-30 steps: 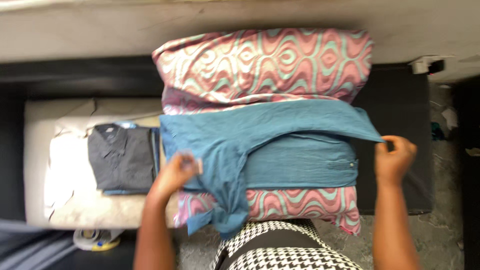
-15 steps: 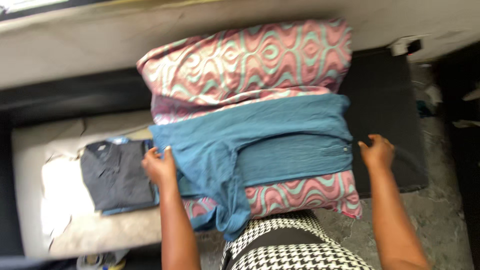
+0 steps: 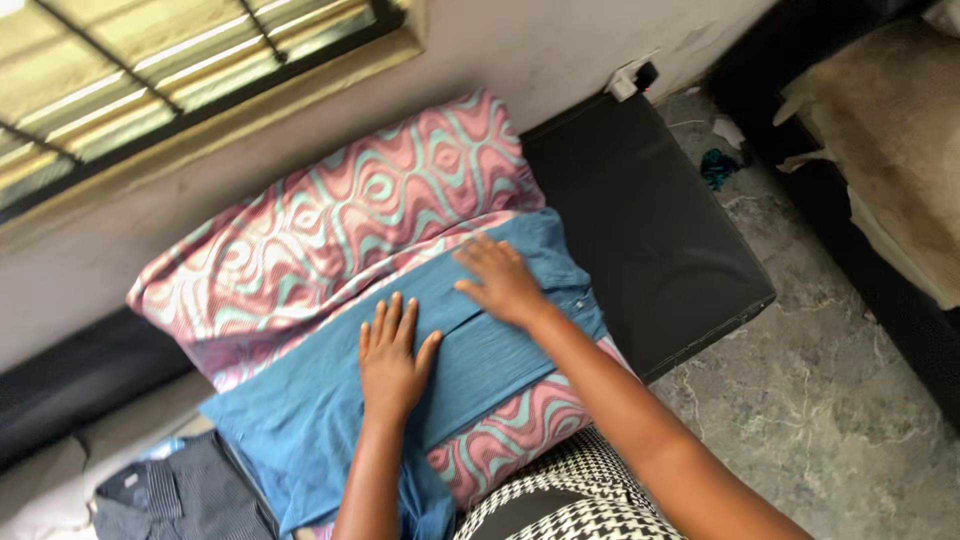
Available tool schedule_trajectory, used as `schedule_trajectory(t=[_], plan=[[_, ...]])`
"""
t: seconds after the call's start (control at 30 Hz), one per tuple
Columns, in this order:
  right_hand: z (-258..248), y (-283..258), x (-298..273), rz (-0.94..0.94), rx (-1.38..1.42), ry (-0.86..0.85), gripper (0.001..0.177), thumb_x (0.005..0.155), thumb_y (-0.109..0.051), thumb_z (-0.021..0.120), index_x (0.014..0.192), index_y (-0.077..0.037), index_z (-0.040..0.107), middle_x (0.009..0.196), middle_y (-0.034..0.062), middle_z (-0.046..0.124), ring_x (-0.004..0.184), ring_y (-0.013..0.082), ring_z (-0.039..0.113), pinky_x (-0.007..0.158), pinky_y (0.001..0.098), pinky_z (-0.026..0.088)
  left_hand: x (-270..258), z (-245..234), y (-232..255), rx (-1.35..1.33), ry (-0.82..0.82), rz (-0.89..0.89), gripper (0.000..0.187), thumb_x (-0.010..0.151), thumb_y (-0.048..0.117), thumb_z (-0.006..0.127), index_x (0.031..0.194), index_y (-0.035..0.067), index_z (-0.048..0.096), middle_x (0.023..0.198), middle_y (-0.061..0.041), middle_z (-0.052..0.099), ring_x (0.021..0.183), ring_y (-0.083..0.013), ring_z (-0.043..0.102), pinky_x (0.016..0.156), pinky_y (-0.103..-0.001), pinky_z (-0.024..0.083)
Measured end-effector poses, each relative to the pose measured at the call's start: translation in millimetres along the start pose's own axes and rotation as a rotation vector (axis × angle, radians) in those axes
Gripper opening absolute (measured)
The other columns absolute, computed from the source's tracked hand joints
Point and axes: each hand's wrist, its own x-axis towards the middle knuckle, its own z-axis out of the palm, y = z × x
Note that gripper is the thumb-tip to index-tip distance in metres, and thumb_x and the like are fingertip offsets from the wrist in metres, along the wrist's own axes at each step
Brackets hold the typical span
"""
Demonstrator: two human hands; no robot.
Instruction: The person folds a blue shirt and a grey shirt by hand on a bench, smoothing the fabric and aligning the sleeves.
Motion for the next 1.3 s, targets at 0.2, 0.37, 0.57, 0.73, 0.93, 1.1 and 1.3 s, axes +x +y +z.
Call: schedule_trajectory(t=[0.2,0.37,0.57,0.73,0.93,1.1,1.3], plan=[[39.2,179.6,-33.1,0.853,0.393,-0.07,0.069,0.096,-0.062,0.057,0.134,-0.006,0.067,0.138,0.0158,0.064,0.132,0.031,0.058,0.107,0.0448,0.045,-2.4,5.7,-3.0,0.049,-0.024,-0.025,0.067,0.095,0.054,0.057,0.148,0.014,0.052,0.16,-0.01,0.044,0.149,-0.0311,0.036,0.12,-0.052,0.024],[86.4,233.0,-35.1,1.377,1.44,-0.098,0.07,0.089,-0.068,0.053,0.129,-0.012,0.067,0.129,0.0097,0.07,0.122,0.0264,0.065,0.096,0.0457,0.052,-2.5,7.5,-7.6,0.069,-0.037,-0.019,0.068,0.095,0.054,0.057,0.151,0.014,0.051,0.161,-0.01,0.043,0.15,-0.03,0.035,0.122,-0.051,0.023],[89.6,268.0,-7.8,1.2,0.63,0.155,0.055,0.1,-0.046,0.08,0.11,0.007,0.073,0.112,0.0317,0.069,0.104,0.0461,0.064,0.081,0.0572,0.047,-3.2,7.1,-8.9,0.07,-0.077,-0.014,0.069,0.095,0.052,0.057,0.151,0.013,0.05,0.162,-0.011,0.041,0.151,-0.0317,0.033,0.121,-0.052,0.022],[63.6,271.4,-3.7,1.245,0.517,0.016,0.025,0.085,-0.033,0.08,0.094,-0.01,0.078,0.091,0.0158,0.077,0.082,0.0286,0.075,0.076,0.0432,0.057,-3.0,4.8,-7.9,0.08,-0.077,-0.023,0.067,0.096,0.052,0.057,0.151,0.014,0.05,0.162,-0.011,0.041,0.151,-0.0312,0.033,0.122,-0.051,0.022],[15.3,152.1,21.9,0.848,0.438,0.299,0.017,0.093,-0.016,0.067,0.107,-0.007,0.072,0.101,0.0142,0.075,0.095,0.0283,0.072,0.081,0.0411,0.057,-3.6,6.8,-8.4,0.074,-0.069,-0.024,0.068,0.096,0.052,0.056,0.151,0.013,0.05,0.162,-0.01,0.042,0.151,-0.0312,0.034,0.122,-0.052,0.023],[30.2,-30.7,5.6,0.068,0.357,0.076,0.04,0.095,-0.036,0.069,0.127,-0.013,0.066,0.14,0.0144,0.062,0.138,0.0334,0.052,0.116,0.0506,0.037,-6.3,9.6,-11.0,0.053,-0.052,-0.021,0.068,0.098,0.053,0.055,0.152,0.013,0.05,0.163,-0.011,0.042,0.152,-0.0312,0.034,0.122,-0.052,0.022],[4.1,-24.1,-18.8,-0.03,0.156,0.003,0.065,0.095,-0.059,0.057,0.144,-0.016,0.059,0.159,0.0109,0.047,0.153,0.0336,0.033,0.122,0.058,0.024,-4.4,10.5,-7.6,0.043,-0.038,-0.048,0.068,0.097,0.053,0.056,0.151,0.014,0.051,0.162,-0.011,0.043,0.151,-0.0312,0.034,0.122,-0.052,0.022]])
